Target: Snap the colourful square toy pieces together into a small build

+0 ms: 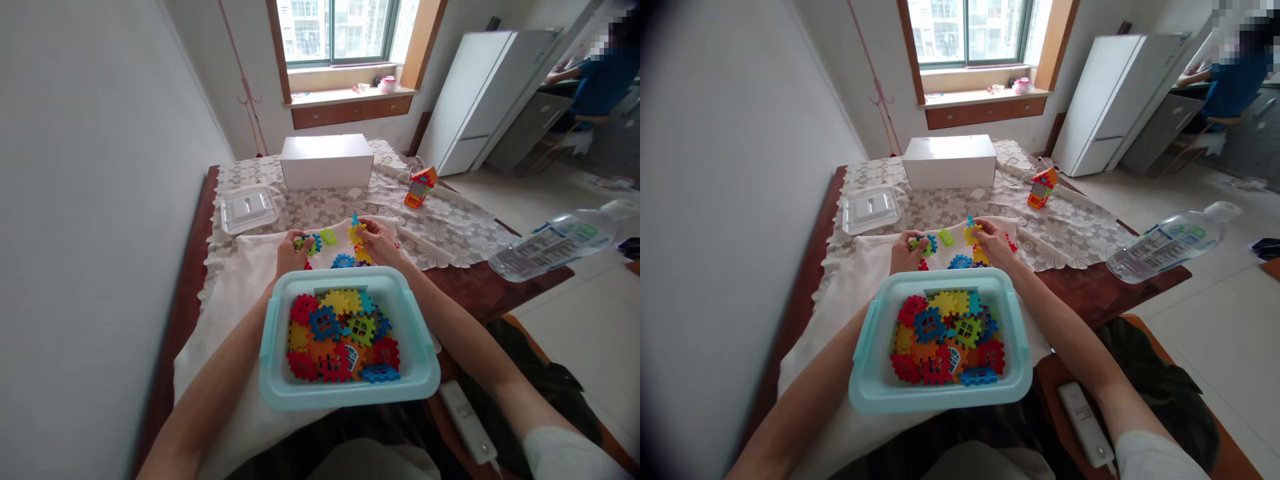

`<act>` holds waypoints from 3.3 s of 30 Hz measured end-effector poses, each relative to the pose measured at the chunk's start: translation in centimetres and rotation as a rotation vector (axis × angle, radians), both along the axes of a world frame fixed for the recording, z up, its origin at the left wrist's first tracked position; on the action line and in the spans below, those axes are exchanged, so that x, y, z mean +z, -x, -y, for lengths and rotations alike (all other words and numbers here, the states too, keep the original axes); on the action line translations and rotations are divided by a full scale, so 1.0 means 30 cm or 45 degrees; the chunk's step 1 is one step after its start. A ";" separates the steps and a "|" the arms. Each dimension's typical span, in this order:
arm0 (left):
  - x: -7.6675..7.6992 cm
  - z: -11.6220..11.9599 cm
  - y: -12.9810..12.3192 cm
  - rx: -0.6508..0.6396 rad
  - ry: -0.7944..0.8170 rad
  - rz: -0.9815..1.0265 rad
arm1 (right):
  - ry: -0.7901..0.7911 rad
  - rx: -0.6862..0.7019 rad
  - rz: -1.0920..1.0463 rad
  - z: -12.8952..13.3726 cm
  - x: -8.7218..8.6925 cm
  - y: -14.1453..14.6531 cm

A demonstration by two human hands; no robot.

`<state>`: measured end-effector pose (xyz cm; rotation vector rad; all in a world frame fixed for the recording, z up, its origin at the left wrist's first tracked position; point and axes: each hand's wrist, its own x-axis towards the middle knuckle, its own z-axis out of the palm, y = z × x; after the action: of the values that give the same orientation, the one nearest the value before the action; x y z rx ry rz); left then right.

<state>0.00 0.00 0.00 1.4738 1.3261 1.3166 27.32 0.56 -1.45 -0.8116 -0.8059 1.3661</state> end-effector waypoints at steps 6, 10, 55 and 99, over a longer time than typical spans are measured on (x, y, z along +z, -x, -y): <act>0.039 0.016 -0.010 -0.029 0.091 0.253 | -0.017 0.089 -0.001 0.021 0.027 0.004; 0.083 0.006 0.005 -0.085 0.178 0.504 | -0.003 0.141 0.022 0.035 0.046 0.003; -0.024 0.005 0.093 -0.426 -0.218 -0.896 | -0.348 0.206 2.171 0.069 0.079 -0.149; 0.006 0.010 0.106 -0.695 -0.230 -1.081 | -0.133 -0.053 1.965 0.025 0.037 -0.129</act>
<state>-3.18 -0.30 0.19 2.4528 1.1397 0.4526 31.17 -0.20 -0.34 -1.7744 -1.9543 0.4150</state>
